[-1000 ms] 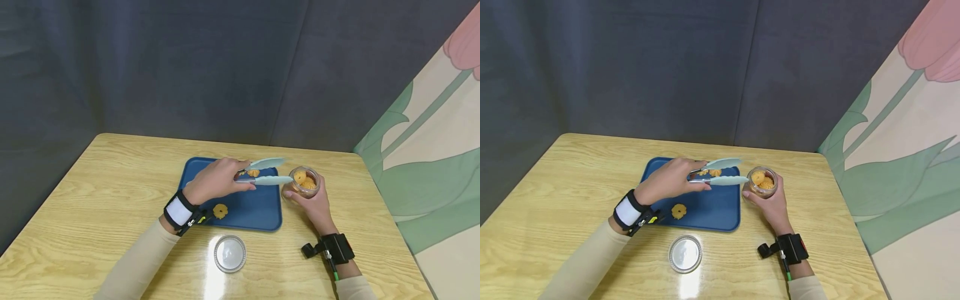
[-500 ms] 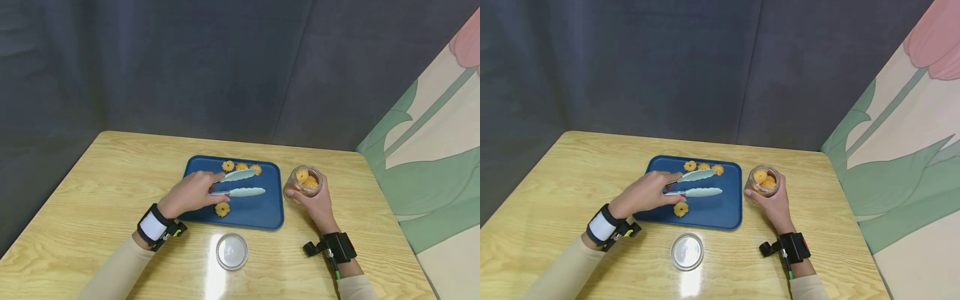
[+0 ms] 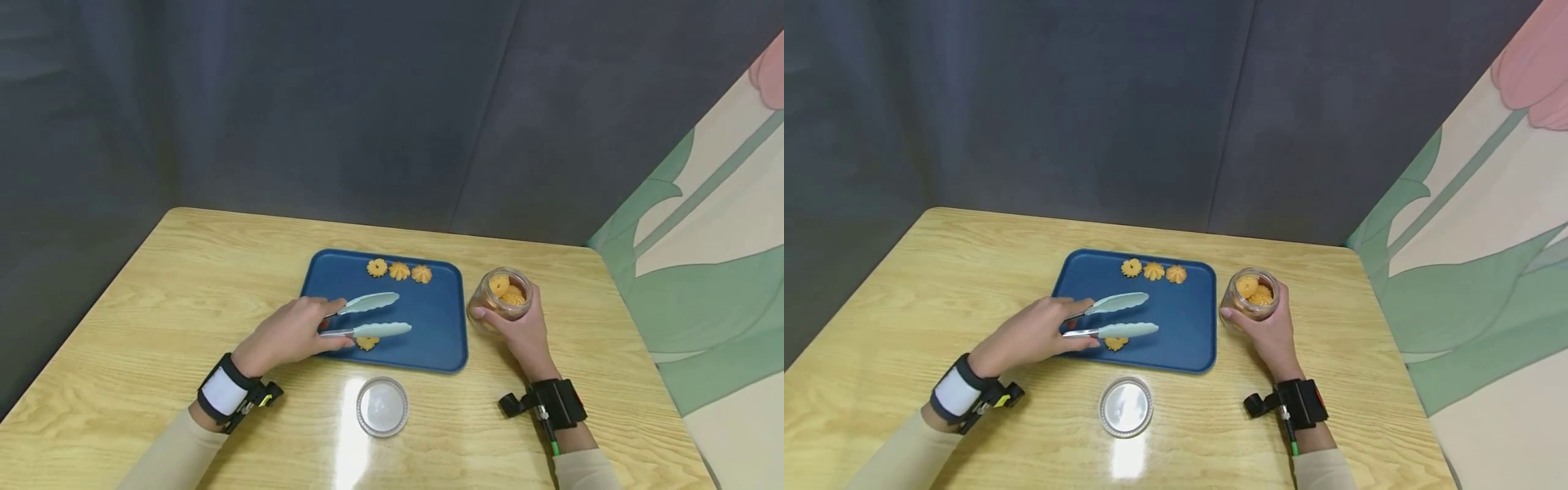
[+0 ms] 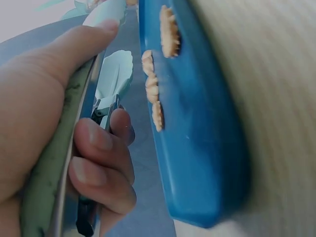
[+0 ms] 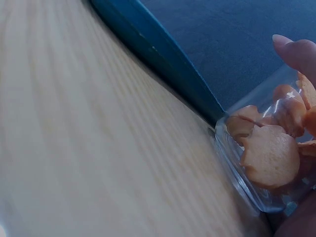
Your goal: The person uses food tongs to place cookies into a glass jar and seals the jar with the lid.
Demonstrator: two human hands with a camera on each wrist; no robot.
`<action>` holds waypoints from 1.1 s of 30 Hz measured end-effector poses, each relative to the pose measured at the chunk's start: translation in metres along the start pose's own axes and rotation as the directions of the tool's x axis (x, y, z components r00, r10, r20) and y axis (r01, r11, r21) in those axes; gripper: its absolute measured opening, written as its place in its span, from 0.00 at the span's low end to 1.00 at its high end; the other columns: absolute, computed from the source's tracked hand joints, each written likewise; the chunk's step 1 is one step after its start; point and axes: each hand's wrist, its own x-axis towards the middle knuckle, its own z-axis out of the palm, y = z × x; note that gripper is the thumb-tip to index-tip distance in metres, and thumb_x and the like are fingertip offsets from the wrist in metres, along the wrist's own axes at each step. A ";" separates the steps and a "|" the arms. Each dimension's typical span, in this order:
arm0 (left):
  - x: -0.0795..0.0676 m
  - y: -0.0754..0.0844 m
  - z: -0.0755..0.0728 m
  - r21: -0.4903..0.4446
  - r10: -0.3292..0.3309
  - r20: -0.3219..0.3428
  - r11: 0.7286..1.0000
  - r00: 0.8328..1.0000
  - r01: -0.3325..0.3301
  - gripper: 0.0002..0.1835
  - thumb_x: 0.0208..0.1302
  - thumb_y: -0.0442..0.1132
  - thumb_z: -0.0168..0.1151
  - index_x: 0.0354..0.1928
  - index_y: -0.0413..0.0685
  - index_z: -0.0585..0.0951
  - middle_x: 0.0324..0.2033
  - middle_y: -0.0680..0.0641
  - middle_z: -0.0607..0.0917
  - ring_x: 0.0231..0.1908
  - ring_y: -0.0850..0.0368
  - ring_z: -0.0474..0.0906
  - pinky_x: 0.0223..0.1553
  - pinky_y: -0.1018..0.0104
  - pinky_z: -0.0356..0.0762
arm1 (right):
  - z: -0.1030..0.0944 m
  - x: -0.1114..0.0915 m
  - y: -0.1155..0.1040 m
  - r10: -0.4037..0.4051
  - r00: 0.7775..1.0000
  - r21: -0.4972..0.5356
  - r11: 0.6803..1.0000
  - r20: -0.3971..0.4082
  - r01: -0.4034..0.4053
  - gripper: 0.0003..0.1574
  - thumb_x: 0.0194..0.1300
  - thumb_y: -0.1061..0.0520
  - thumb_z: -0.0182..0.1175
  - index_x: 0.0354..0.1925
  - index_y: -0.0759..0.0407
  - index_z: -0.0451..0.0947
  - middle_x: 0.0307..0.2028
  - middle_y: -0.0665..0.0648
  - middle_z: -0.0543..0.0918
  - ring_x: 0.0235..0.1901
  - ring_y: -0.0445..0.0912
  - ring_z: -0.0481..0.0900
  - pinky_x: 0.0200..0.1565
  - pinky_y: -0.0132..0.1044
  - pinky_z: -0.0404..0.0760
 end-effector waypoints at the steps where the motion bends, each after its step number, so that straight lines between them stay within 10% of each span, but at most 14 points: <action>1: -0.003 -0.001 0.001 0.005 -0.002 -0.002 1.000 1.000 0.002 0.42 0.64 0.63 0.71 0.70 0.40 0.78 0.18 0.58 0.66 0.20 0.66 0.59 0.23 0.72 0.54 | 0.000 0.000 0.000 -0.001 1.000 -0.001 1.000 0.000 0.001 0.60 0.58 0.52 0.81 0.78 0.45 0.56 0.71 0.49 0.68 0.69 0.37 0.66 0.69 0.33 0.65; 13: -0.030 -0.010 0.013 0.034 -0.049 -0.005 0.998 0.999 0.049 0.41 0.62 0.63 0.74 0.70 0.43 0.79 0.22 0.57 0.69 0.22 0.66 0.60 0.24 0.72 0.53 | -0.001 0.000 -0.003 0.017 1.000 -0.014 1.000 -0.003 -0.017 0.61 0.57 0.51 0.81 0.78 0.45 0.56 0.72 0.50 0.67 0.71 0.39 0.66 0.71 0.37 0.65; 33: -0.036 -0.015 0.023 0.080 -0.046 -0.062 0.995 0.997 0.051 0.42 0.62 0.64 0.73 0.68 0.42 0.80 0.21 0.57 0.69 0.22 0.65 0.61 0.23 0.71 0.54 | -0.001 0.001 -0.002 0.019 1.000 0.013 1.000 0.003 -0.019 0.60 0.58 0.52 0.81 0.78 0.43 0.55 0.72 0.49 0.66 0.72 0.39 0.65 0.72 0.38 0.65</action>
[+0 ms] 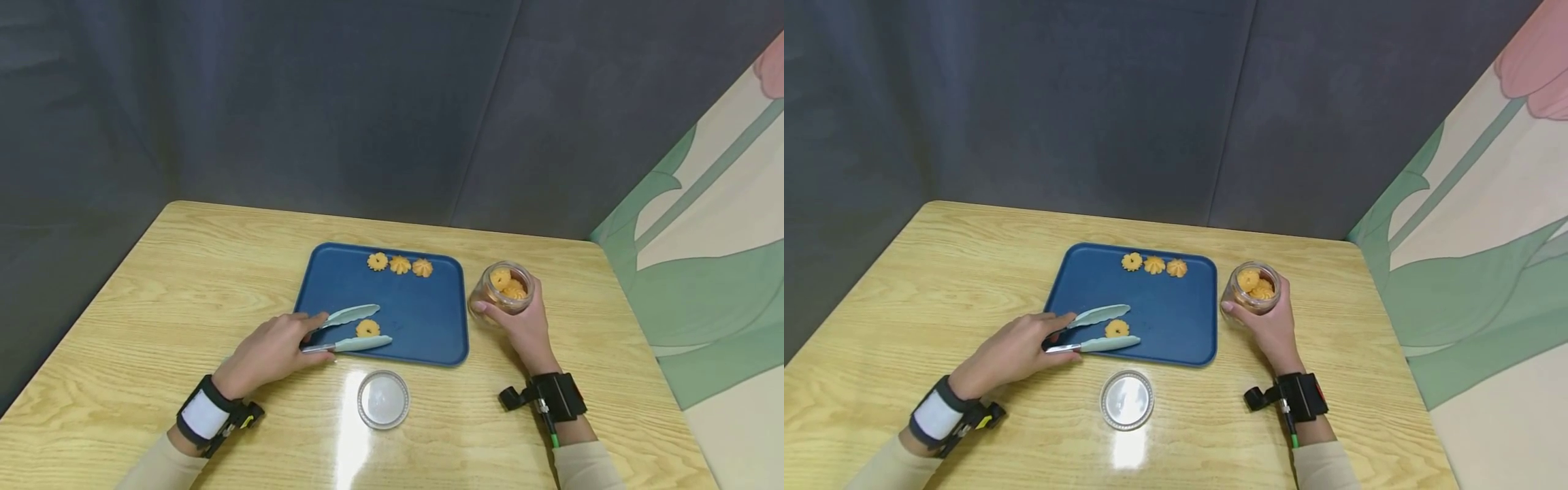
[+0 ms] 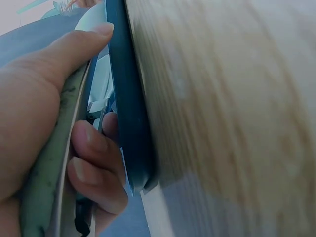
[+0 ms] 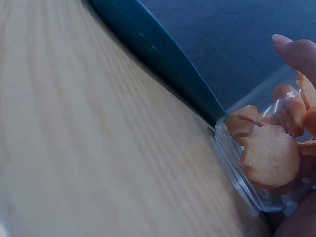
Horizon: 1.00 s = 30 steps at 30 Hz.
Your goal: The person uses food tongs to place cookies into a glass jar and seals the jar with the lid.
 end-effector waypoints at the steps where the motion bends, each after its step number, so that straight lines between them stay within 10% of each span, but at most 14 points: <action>1: 0.000 0.000 0.000 0.003 0.002 -0.004 1.000 1.000 -0.002 0.41 0.62 0.64 0.74 0.68 0.42 0.81 0.22 0.57 0.69 0.22 0.65 0.61 0.23 0.72 0.55 | 0.000 0.000 0.000 0.001 1.000 -0.002 1.000 0.001 -0.001 0.60 0.58 0.52 0.81 0.78 0.44 0.55 0.73 0.49 0.66 0.72 0.39 0.65 0.72 0.37 0.65; 18: -0.002 -0.001 0.003 -0.023 0.007 -0.032 1.000 0.999 -0.008 0.40 0.62 0.61 0.74 0.68 0.42 0.81 0.28 0.53 0.82 0.21 0.66 0.59 0.22 0.72 0.53 | 0.000 -0.001 -0.002 0.005 1.000 -0.002 1.000 0.005 -0.005 0.61 0.59 0.52 0.80 0.79 0.44 0.54 0.74 0.50 0.66 0.73 0.41 0.65 0.72 0.40 0.66; 30: -0.003 -0.001 0.003 0.002 0.027 -0.055 1.000 0.998 -0.027 0.37 0.63 0.60 0.74 0.67 0.44 0.82 0.20 0.58 0.66 0.20 0.67 0.58 0.22 0.72 0.53 | 0.001 -0.001 -0.002 0.008 1.000 0.001 1.000 0.003 -0.009 0.61 0.59 0.51 0.80 0.79 0.43 0.54 0.74 0.50 0.66 0.72 0.40 0.65 0.71 0.38 0.66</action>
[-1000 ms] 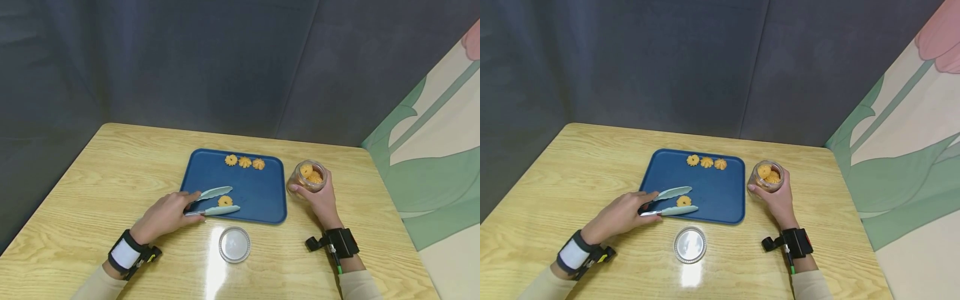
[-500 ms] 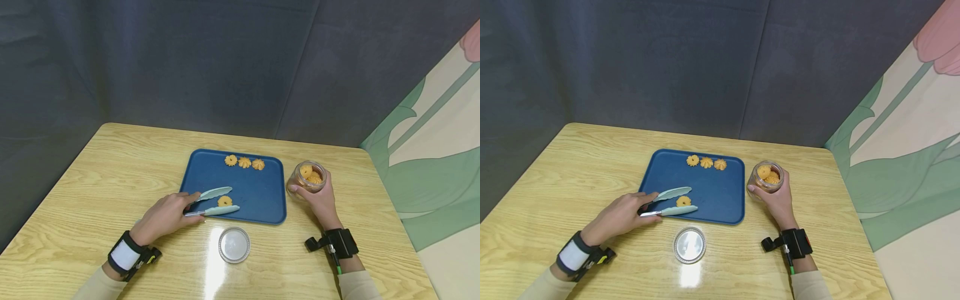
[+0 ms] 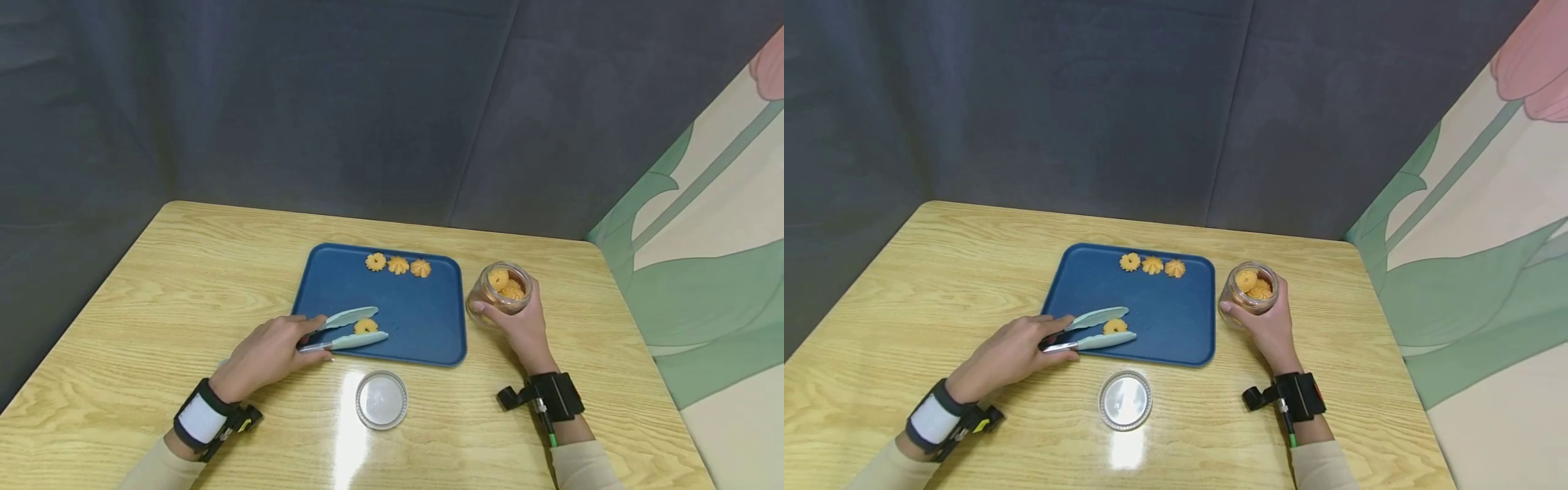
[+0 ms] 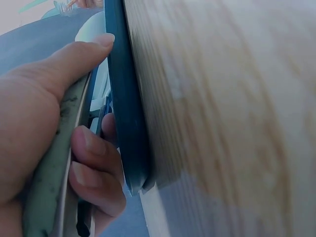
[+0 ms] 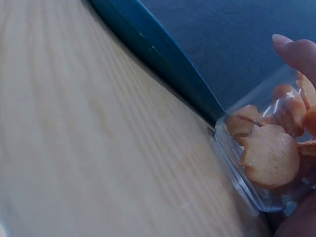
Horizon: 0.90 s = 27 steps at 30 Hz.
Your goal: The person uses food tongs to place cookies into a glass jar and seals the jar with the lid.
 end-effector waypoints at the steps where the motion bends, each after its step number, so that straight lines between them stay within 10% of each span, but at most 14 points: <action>1: 0.000 0.000 0.000 0.004 0.002 -0.005 1.000 1.000 -0.002 0.37 0.63 0.60 0.74 0.67 0.44 0.82 0.20 0.59 0.66 0.20 0.67 0.58 0.22 0.72 0.54 | 0.000 0.000 0.000 0.000 1.000 0.001 1.000 0.001 0.000 0.61 0.59 0.51 0.80 0.79 0.43 0.54 0.74 0.50 0.66 0.72 0.40 0.66 0.71 0.38 0.66; 11: -0.001 -0.001 0.001 0.025 0.015 -0.029 1.000 0.999 -0.014 0.35 0.63 0.60 0.74 0.66 0.46 0.83 0.42 0.44 0.91 0.23 0.65 0.71 0.24 0.72 0.62 | -0.001 0.000 0.001 0.000 1.000 -0.001 1.000 0.003 0.000 0.61 0.60 0.52 0.80 0.79 0.43 0.54 0.74 0.51 0.65 0.72 0.40 0.66 0.68 0.32 0.66; 16: -0.001 -0.002 0.003 0.045 0.037 -0.050 0.998 0.998 -0.035 0.34 0.64 0.60 0.73 0.65 0.46 0.84 0.52 0.36 0.90 0.37 0.50 0.89 0.30 0.68 0.73 | -0.001 0.001 0.001 -0.002 1.000 -0.005 1.000 0.000 0.002 0.61 0.60 0.52 0.80 0.79 0.43 0.54 0.74 0.51 0.65 0.72 0.40 0.66 0.69 0.34 0.66; 27: 0.000 0.000 0.002 0.050 0.050 -0.043 0.998 0.998 -0.048 0.34 0.65 0.59 0.73 0.66 0.46 0.83 0.53 0.36 0.90 0.36 0.49 0.89 0.30 0.68 0.73 | 0.000 0.001 0.001 -0.004 1.000 -0.001 1.000 0.001 0.004 0.61 0.59 0.51 0.80 0.79 0.43 0.54 0.74 0.50 0.65 0.73 0.41 0.65 0.71 0.38 0.66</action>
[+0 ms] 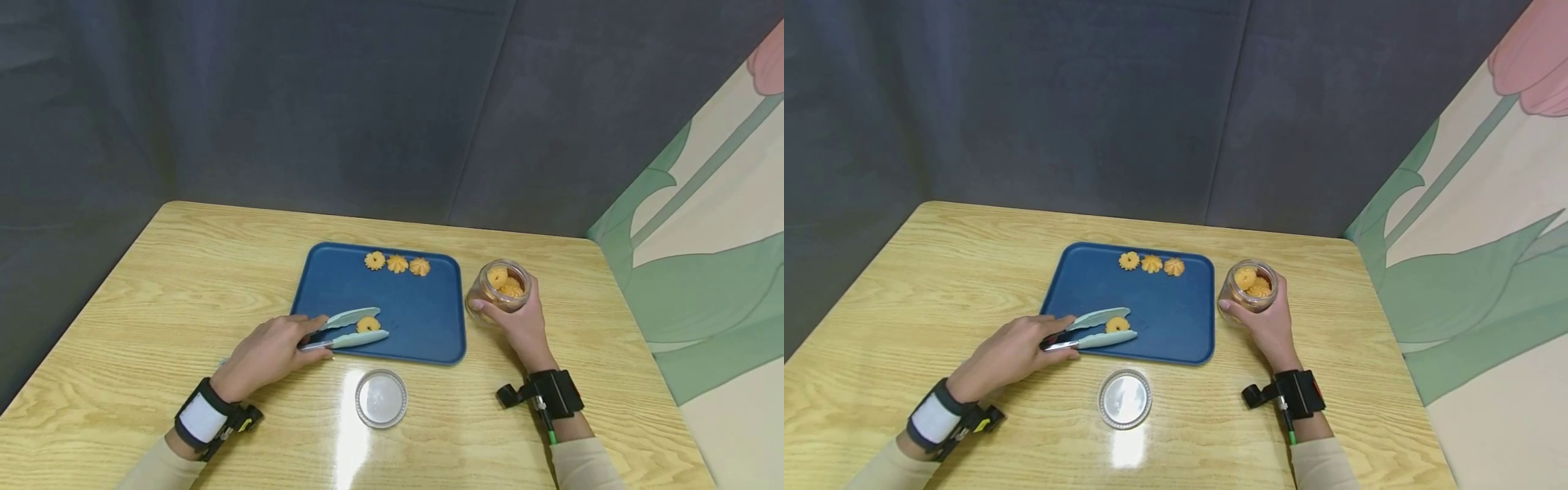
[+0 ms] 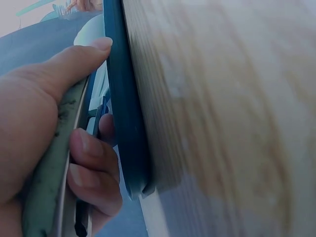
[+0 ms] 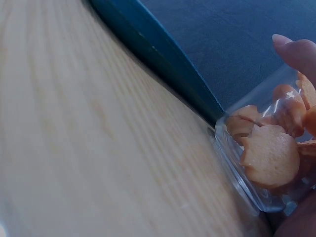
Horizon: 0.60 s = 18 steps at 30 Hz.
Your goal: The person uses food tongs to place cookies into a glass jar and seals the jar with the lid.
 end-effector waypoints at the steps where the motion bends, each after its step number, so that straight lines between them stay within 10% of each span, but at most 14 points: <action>1: 0.000 0.000 0.000 0.000 0.000 0.003 1.000 1.000 0.000 0.34 0.65 0.59 0.72 0.66 0.47 0.83 0.53 0.36 0.90 0.36 0.49 0.89 0.30 0.68 0.73 | 0.000 0.000 0.000 0.000 1.000 0.001 1.000 0.001 0.000 0.61 0.59 0.51 0.80 0.79 0.43 0.54 0.74 0.50 0.65 0.73 0.41 0.65 0.71 0.38 0.66; 18: 0.017 0.009 -0.013 0.010 0.032 -0.002 0.999 0.999 -0.032 0.35 0.67 0.61 0.70 0.67 0.46 0.83 0.53 0.37 0.90 0.16 0.68 0.66 0.18 0.73 0.57 | 0.000 -0.001 0.000 -0.007 1.000 0.009 1.000 0.001 0.007 0.60 0.59 0.51 0.80 0.79 0.42 0.54 0.74 0.50 0.66 0.72 0.40 0.66 0.70 0.37 0.66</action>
